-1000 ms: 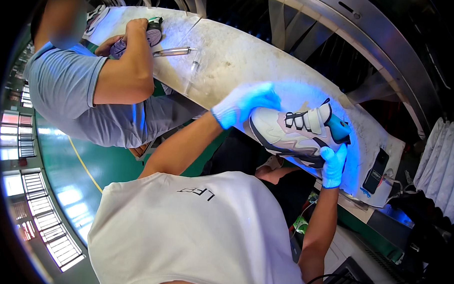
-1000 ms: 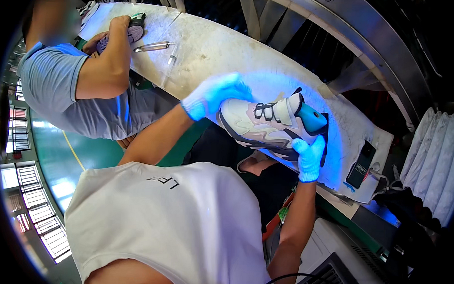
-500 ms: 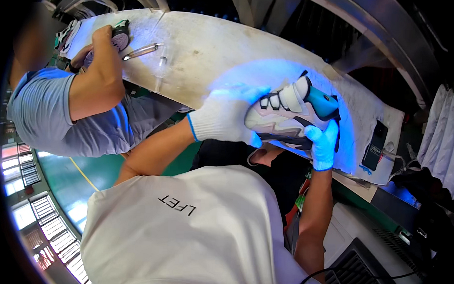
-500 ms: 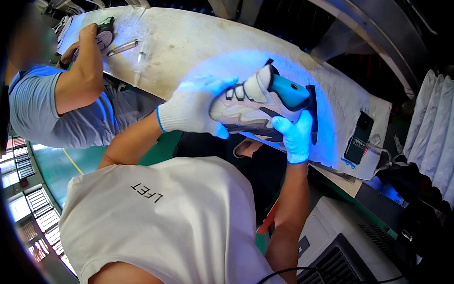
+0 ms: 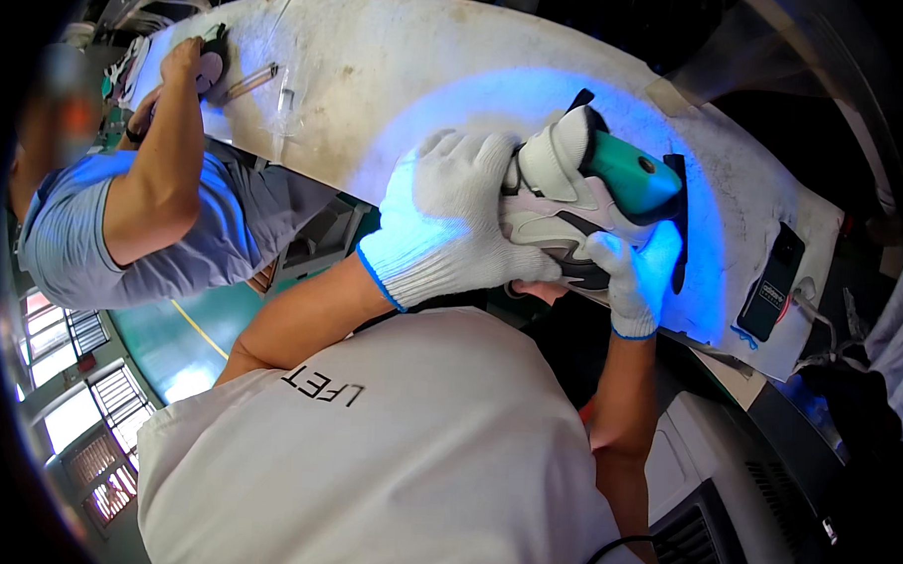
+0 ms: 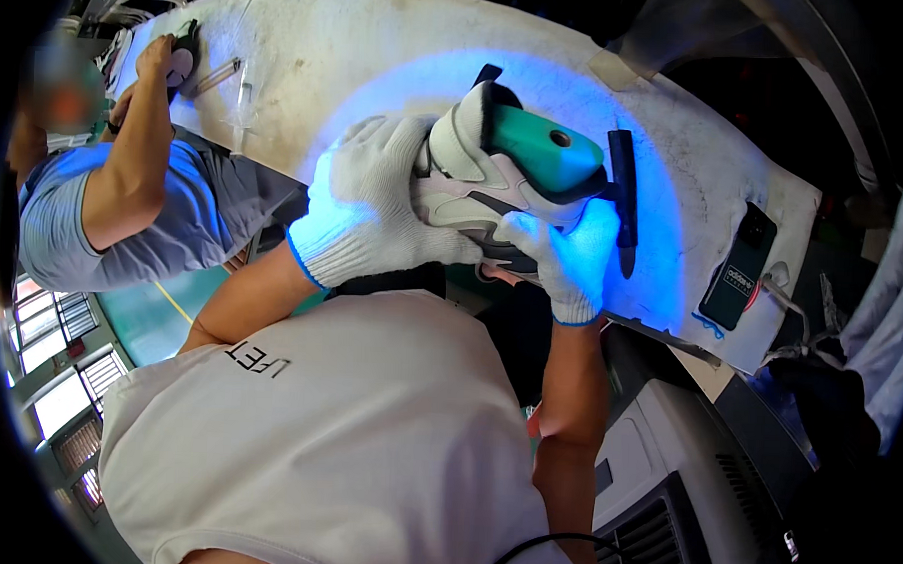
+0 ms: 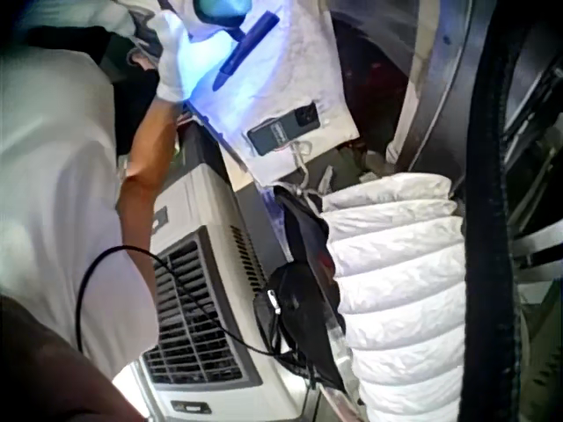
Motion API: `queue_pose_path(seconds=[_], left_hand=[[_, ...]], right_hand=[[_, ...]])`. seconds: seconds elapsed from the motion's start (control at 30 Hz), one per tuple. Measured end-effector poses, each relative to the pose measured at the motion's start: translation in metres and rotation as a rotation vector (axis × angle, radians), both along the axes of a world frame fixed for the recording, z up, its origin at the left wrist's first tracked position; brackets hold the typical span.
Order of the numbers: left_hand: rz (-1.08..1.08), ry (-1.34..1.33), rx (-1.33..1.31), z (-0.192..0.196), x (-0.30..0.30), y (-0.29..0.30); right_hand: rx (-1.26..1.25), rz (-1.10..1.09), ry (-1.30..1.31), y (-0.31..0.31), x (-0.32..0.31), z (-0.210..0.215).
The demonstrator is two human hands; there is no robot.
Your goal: The person uses a handheld tool to clean the surface of a sneaker, focusing on the upper and side panels. They rotate the shoe to access different areas and occasionally switch to a different tool to clean the sole. The person handles the shoe one at a time, performing repetitive scrubbing motions.
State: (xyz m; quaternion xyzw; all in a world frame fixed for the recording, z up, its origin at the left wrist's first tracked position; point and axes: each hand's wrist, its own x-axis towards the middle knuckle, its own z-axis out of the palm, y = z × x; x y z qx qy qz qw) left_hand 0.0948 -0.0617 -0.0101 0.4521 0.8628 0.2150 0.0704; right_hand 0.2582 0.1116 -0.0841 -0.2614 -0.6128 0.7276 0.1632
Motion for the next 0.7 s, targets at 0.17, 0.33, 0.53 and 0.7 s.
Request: queue_pose_path(seconds=[0.17, 0.33, 0.53, 0.7], left_hand=[[-0.04, -0.045, 0.038, -0.009, -0.007, 0.002], [-0.074, -0.115, 0.055, -0.005, -0.017, -0.004], [-0.125, 0.143, 0.848, -0.021, -0.02, -0.037], [0.224, -1.2, 0.582, -0.041, 0.084, -0.117]], right_hand=[[-0.064, -0.139, 0.008, -0.008, 0.003, -0.006], [0.005, -0.132, 0.093, -0.002, 0.009, -0.017], [-0.113, 0.008, 0.206, 0.003, -0.004, 0.002], [-0.027, -0.105, 0.146, -0.001, -0.006, -0.009]])
